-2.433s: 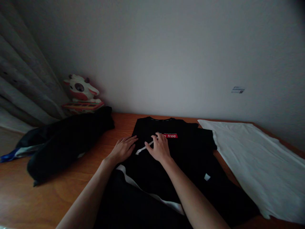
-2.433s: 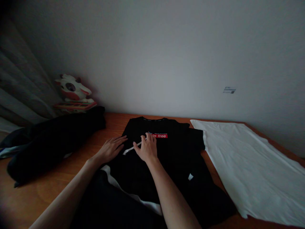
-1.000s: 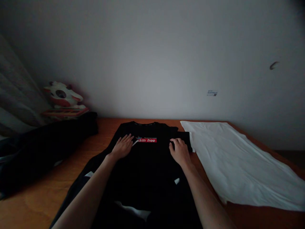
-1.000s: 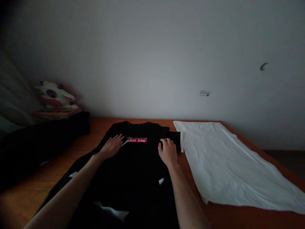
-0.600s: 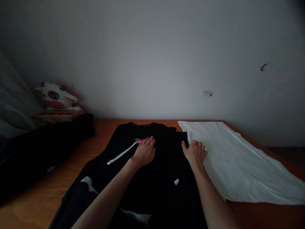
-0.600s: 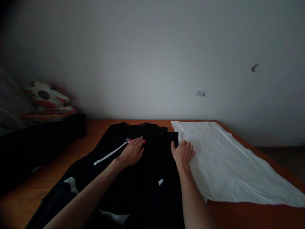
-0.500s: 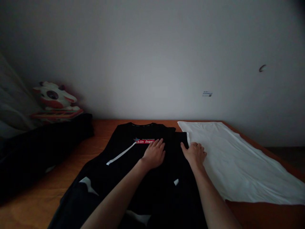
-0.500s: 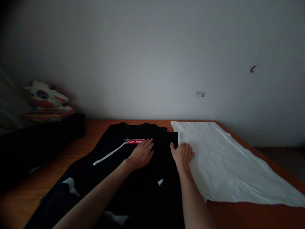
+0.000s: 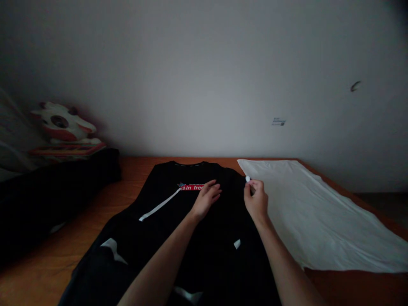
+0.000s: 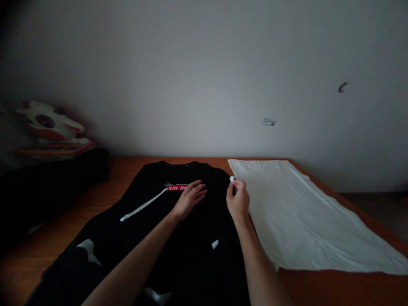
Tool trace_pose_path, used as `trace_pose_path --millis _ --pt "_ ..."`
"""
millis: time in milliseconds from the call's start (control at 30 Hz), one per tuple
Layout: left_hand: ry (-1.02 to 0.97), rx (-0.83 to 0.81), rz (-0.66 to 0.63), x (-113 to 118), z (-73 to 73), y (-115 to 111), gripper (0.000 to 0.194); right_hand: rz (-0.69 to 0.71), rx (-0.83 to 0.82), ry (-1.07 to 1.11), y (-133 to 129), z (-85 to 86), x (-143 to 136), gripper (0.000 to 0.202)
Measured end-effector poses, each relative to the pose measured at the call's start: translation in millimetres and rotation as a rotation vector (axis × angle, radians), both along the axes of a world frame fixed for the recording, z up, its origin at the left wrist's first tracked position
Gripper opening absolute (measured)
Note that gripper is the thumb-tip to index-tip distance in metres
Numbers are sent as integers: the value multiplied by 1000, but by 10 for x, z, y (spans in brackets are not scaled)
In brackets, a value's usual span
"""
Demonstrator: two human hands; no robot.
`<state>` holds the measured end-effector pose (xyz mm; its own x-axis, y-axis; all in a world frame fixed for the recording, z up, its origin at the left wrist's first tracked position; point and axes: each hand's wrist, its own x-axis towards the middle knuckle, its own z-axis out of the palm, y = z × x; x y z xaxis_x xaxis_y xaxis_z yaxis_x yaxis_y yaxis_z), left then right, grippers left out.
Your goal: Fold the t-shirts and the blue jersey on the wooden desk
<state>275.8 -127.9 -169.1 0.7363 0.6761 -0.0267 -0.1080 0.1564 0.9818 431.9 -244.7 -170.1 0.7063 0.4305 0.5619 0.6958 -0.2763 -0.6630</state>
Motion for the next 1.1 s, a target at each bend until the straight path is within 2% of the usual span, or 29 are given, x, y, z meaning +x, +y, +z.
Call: trace_pose_path --millis 33,67,100,167,267,367,467,633,733,800,867,1000,1100 --pt "-60 -247 34 6 20 33 52 146 71 -92 1 40 -81 16" --pt "-103 -414 51 5 44 60 56 296 104 -186 1 81 -169 18" --pt "-139 -515 50 -2 71 78 56 430 94 -269 2 116 -257 23" --pt "-207 -578 16 -21 119 89 47 599 48 -364 7 148 -401 33" --pt "-248 -541 17 -26 139 70 25 601 -4 -377 21 82 -481 38" --pt "-226 -482 138 12 90 62 10 569 -152 -395 14 -30 -452 44" --pt "-219 -439 234 56 19 86 16 579 -268 -401 -35 -71 -409 51" --pt "-156 -347 347 65 -73 107 24 578 -341 -339 -156 -24 -317 58" --pt "-124 -164 437 39 -121 93 48 632 -387 -324 -222 11 -254 48" --pt "-77 45 486 15 -156 101 63 634 -402 -322 -251 27 -230 44" --pt "-20 255 503 -14 -190 132 70 633 -409 -325 -265 36 -224 42" --pt "133 686 558 -84 -223 192 61 626 -396 -337 -256 39 -236 33" --pt "236 1005 577 -137 -179 154 49 606 -364 -318 -244 37 -224 23"
